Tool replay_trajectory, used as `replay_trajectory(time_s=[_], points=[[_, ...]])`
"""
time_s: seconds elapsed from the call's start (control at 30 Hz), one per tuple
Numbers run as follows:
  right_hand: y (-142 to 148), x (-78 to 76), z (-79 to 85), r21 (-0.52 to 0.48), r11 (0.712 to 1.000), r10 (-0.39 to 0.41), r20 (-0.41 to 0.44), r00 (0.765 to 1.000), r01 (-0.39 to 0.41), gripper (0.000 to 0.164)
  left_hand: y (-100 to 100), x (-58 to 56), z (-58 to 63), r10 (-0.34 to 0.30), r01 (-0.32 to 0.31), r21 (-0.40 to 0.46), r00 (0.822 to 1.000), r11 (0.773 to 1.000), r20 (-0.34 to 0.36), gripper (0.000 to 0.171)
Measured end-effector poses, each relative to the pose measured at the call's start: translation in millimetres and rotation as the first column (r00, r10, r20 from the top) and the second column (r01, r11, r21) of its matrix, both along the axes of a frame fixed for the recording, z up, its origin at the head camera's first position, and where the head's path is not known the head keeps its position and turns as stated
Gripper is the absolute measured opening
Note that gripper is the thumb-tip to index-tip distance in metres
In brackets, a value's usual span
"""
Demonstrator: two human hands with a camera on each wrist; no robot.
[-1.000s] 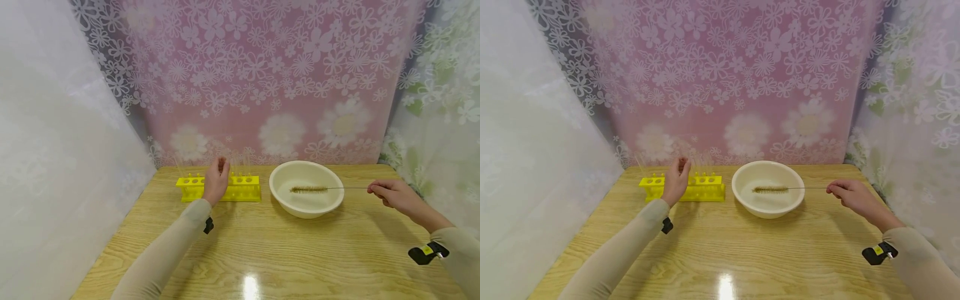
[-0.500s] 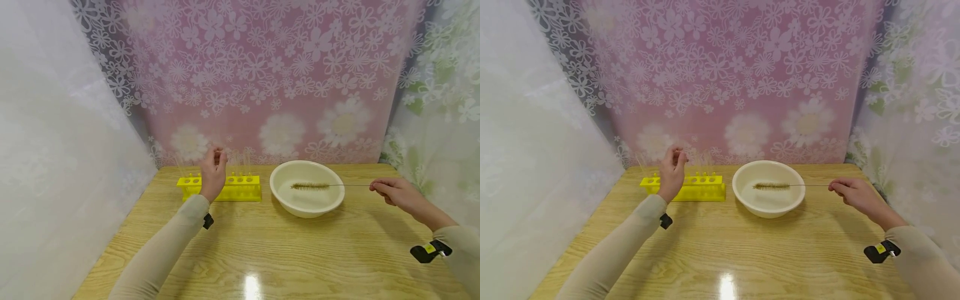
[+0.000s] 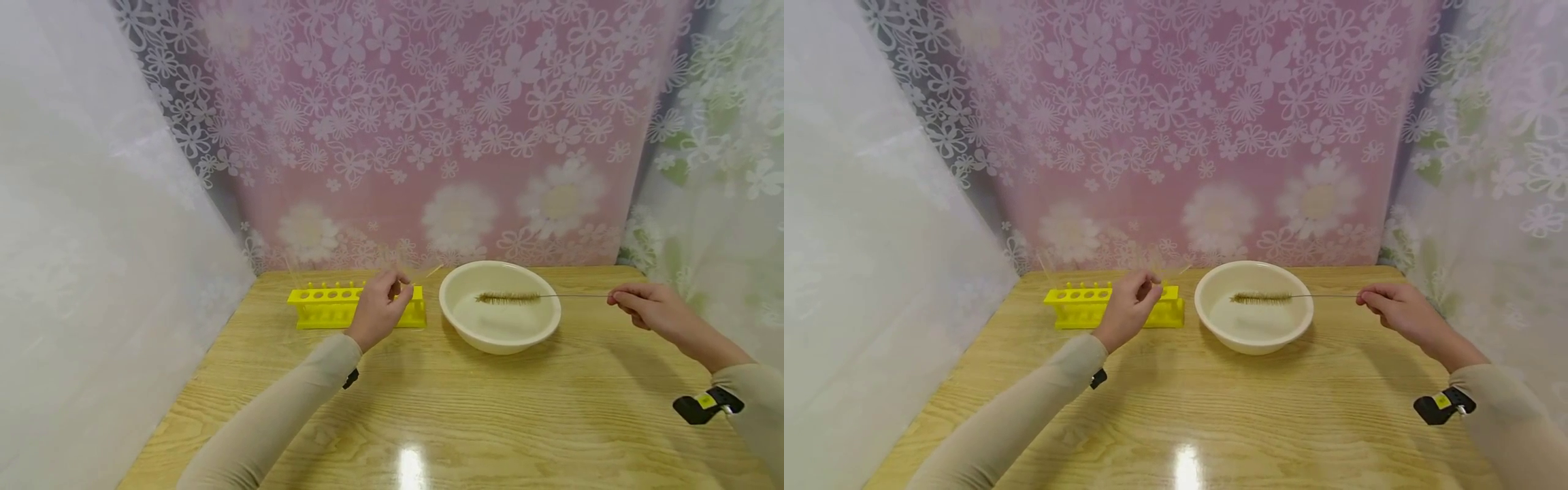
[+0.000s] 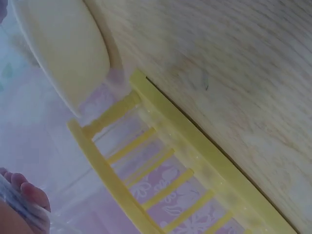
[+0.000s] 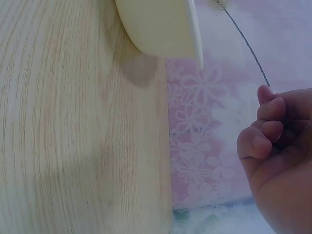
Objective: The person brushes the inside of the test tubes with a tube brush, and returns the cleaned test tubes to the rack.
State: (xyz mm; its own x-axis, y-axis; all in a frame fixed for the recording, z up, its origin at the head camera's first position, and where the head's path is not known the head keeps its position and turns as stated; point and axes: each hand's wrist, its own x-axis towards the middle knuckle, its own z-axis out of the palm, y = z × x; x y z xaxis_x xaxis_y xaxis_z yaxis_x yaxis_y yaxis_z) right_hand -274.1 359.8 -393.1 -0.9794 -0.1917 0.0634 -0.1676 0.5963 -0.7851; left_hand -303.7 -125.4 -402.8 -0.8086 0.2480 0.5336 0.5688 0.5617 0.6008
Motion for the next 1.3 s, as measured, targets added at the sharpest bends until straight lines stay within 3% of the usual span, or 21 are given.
replay_trajectory(time_s=[0.3, 0.5, 0.97, 1.3], points=[[5.9, 3.2, 1.6, 0.003, 1.0, 0.004, -0.034, 0.999, -0.004, 0.042, 9.7, 5.9, -2.1, 0.063, -0.044, -0.158, 0.991, 0.986, 0.116, 0.045], [6.7, 4.2, 3.5, -0.028, 0.999, 0.024, -0.052, 0.998, -0.026, 0.039, 16.5, 2.4, -10.2, 0.096, -0.053, -0.25, 0.982, 0.967, 0.163, 0.048], [-7.5, 1.5, 10.8, -0.075, 0.995, 0.064, -0.028, 0.998, -0.066, 0.042, 20.4, -5.0, -22.8, 0.161, -0.122, -0.326, 0.982, 0.937, 0.095, 0.051], [-4.3, 8.9, 14.5, -0.049, 0.998, 0.047, -0.054, 0.997, -0.049, 0.039, 33.2, -5.4, -26.7, 0.146, -0.122, -0.308, 0.988, 0.943, 0.055, 0.053]])
